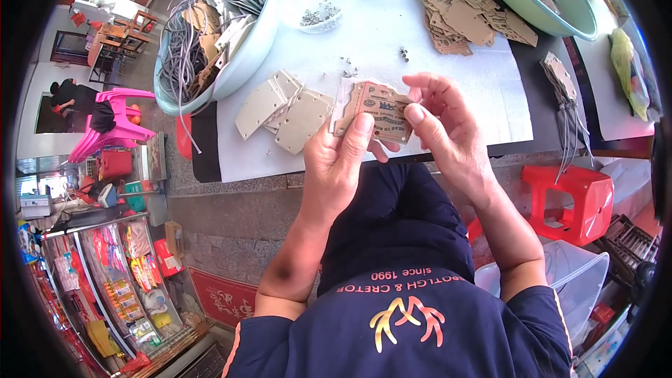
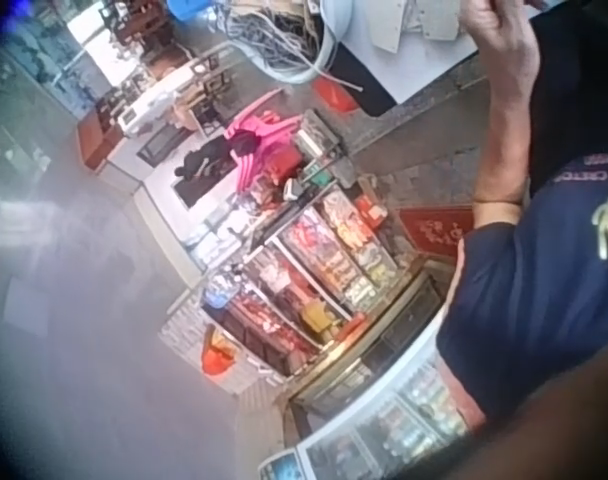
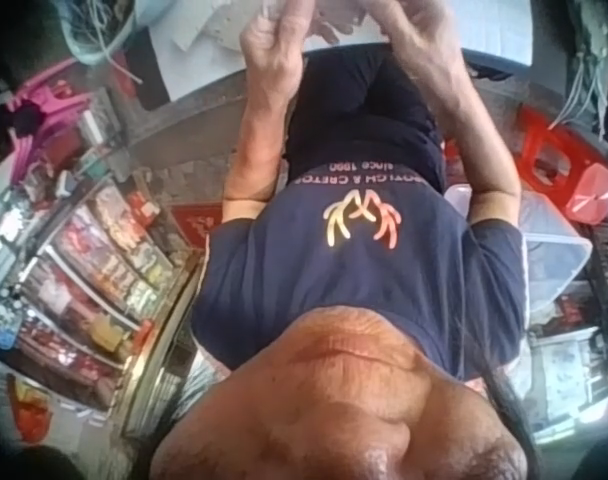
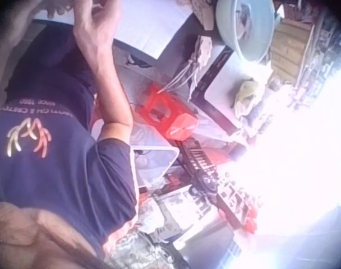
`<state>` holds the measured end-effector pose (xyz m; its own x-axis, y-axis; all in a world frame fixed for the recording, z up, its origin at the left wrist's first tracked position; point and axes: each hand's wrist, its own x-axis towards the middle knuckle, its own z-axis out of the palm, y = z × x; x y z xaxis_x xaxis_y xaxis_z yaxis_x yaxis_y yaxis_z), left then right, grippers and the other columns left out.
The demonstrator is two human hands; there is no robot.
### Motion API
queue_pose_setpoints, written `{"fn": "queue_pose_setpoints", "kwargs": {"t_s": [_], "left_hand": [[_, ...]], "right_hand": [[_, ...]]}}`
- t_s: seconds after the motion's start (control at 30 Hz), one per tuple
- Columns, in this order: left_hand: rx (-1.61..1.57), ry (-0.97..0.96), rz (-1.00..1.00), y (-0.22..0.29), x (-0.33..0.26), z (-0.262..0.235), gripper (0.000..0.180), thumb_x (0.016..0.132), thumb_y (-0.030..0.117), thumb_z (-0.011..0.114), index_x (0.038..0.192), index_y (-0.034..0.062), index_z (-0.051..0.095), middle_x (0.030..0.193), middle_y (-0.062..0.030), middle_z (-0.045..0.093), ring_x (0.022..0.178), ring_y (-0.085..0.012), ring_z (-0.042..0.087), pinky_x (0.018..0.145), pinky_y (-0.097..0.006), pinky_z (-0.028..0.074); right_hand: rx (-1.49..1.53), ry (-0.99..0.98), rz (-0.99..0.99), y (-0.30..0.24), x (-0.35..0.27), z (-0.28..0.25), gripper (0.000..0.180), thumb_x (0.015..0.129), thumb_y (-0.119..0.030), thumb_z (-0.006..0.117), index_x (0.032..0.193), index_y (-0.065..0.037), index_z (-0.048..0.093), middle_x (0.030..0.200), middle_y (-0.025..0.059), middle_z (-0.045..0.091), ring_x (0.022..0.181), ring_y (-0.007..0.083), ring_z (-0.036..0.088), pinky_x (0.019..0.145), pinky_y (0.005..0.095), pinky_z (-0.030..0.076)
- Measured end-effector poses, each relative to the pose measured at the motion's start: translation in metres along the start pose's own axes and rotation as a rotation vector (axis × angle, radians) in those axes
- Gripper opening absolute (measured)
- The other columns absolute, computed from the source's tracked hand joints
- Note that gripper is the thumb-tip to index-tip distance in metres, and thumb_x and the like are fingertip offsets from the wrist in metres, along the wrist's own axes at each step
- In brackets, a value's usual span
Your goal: Manually attaching small metal components to material tags or labels.
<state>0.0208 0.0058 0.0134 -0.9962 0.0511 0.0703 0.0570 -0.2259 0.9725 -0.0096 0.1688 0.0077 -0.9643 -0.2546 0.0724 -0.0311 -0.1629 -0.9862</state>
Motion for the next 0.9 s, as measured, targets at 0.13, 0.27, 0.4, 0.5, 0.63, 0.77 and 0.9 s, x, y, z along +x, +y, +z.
{"fn": "queue_pose_setpoints", "kwargs": {"t_s": [0.13,0.27,0.4,0.5,0.63,0.77,0.9], "left_hand": [[0.043,-0.018,0.028,0.003,-0.002,0.004,0.031,0.102,0.019,0.047,0.119,-0.0050,0.056,0.092,-0.0092,0.067,0.070,-0.0108,0.062,0.061,-0.023,0.050],[0.141,0.034,0.059,0.009,-0.004,0.010,0.035,0.103,0.022,0.042,0.120,-0.0059,0.055,0.091,-0.0083,0.066,0.070,-0.0107,0.061,0.063,-0.023,0.050],[0.111,0.011,0.103,0.007,-0.006,0.006,0.046,0.105,0.030,0.030,0.123,-0.0061,0.052,0.097,-0.0096,0.065,0.076,-0.0124,0.062,0.067,-0.025,0.051],[0.156,-0.043,0.093,0.005,-0.008,0.004,0.055,0.105,0.036,0.024,0.131,-0.0087,0.044,0.114,-0.0170,0.061,0.098,-0.0221,0.063,0.083,-0.034,0.051],[0.133,0.053,0.138,0.005,-0.009,0.014,0.054,0.105,0.035,0.026,0.135,-0.0084,0.040,0.126,-0.0191,0.054,0.115,-0.0252,0.056,0.097,-0.037,0.045],[-0.115,0.021,0.067,0.004,-0.009,0.019,0.057,0.104,0.036,0.024,0.140,-0.0071,0.036,0.135,-0.0177,0.048,0.125,-0.0255,0.048,0.104,-0.040,0.038],[-0.320,0.067,-0.018,0.003,-0.006,0.020,0.058,0.103,0.037,0.024,0.140,-0.0054,0.035,0.136,-0.0156,0.049,0.125,-0.0251,0.048,0.106,-0.044,0.037]], "right_hand": [[-0.103,0.018,-0.153,0.001,0.003,0.002,0.029,0.091,-0.010,0.065,0.119,-0.006,0.060,0.090,-0.0017,0.054,0.069,0.0035,0.045,0.060,0.0186,0.042],[-0.228,-0.002,-0.240,0.008,0.003,-0.001,0.028,0.089,-0.007,0.066,0.117,-0.005,0.062,0.090,-0.0004,0.055,0.067,0.0044,0.044,0.059,0.0196,0.043],[-0.178,0.073,-0.245,0.006,-0.001,0.006,0.029,0.088,-0.006,0.066,0.117,-0.004,0.062,0.090,0.0031,0.056,0.067,0.0078,0.047,0.060,0.0217,0.044],[-0.322,0.098,-0.392,0.006,0.001,0.004,0.029,0.087,-0.004,0.065,0.116,-0.004,0.062,0.092,0.0067,0.057,0.070,0.0128,0.052,0.062,0.0250,0.046],[-0.465,0.136,-0.529,0.006,-0.001,0.005,0.031,0.084,-0.001,0.065,0.116,-0.004,0.063,0.095,0.0120,0.058,0.077,0.0216,0.058,0.066,0.0300,0.048],[-0.553,0.179,-0.607,0.007,-0.001,0.004,0.032,0.084,-0.001,0.065,0.115,-0.005,0.064,0.095,0.0130,0.057,0.080,0.0231,0.057,0.067,0.0304,0.048],[-0.601,0.171,-0.689,0.011,0.003,0.003,0.033,0.083,0.000,0.065,0.115,-0.005,0.064,0.094,0.0136,0.056,0.082,0.0249,0.056,0.069,0.0319,0.048]]}}
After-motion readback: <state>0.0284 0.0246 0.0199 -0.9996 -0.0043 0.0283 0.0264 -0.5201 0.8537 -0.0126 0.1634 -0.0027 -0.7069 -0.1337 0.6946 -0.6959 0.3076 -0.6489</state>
